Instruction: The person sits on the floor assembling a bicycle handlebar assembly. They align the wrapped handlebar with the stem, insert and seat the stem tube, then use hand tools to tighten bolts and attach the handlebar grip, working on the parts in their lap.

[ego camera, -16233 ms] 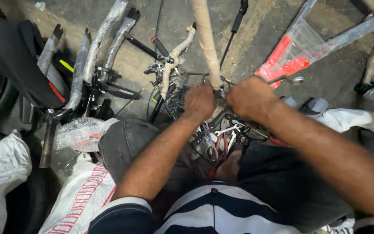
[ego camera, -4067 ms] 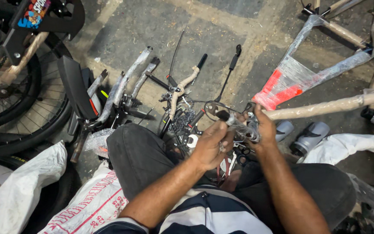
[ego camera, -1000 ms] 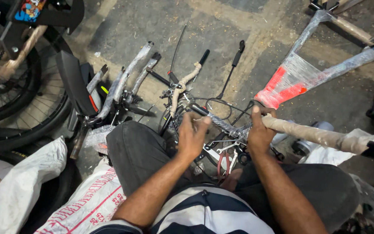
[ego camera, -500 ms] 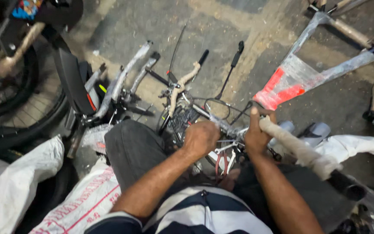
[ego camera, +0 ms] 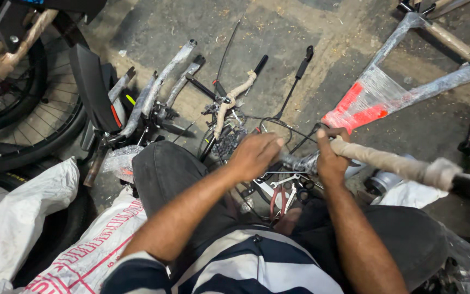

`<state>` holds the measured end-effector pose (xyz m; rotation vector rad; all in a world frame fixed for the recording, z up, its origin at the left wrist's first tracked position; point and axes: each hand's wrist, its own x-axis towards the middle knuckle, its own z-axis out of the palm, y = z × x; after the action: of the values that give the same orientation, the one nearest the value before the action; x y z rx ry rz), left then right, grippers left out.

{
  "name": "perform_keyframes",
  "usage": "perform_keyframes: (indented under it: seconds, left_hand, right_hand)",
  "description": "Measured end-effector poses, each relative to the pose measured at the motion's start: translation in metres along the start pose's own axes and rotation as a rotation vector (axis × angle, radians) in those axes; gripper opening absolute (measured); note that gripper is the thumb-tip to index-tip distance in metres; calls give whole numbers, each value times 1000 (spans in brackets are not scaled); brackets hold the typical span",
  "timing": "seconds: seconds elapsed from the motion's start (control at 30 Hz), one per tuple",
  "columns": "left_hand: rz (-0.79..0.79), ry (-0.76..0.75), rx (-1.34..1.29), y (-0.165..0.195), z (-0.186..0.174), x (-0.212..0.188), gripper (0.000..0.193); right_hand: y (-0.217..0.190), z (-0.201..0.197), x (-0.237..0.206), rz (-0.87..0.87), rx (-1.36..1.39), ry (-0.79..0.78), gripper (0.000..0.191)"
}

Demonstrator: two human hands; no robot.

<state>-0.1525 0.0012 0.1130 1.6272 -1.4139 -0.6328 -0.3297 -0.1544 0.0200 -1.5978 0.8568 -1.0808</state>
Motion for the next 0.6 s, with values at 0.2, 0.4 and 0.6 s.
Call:
perform_keyframes:
  seconds: [0.2,0.4,0.6]
  left_hand:
    - [-113,-424,-239,-74,-8,32,39]
    - [284,-179,-461,-105,58,-20,50]
    - [-615,77,-1018,-58,105,-51,45]
  right_hand:
    - [-36,-12,3,-80,157,-234,11]
    - [-46,-2,2,253,551,-100,13]
    - [-10,-11,22,547,778,179,26]
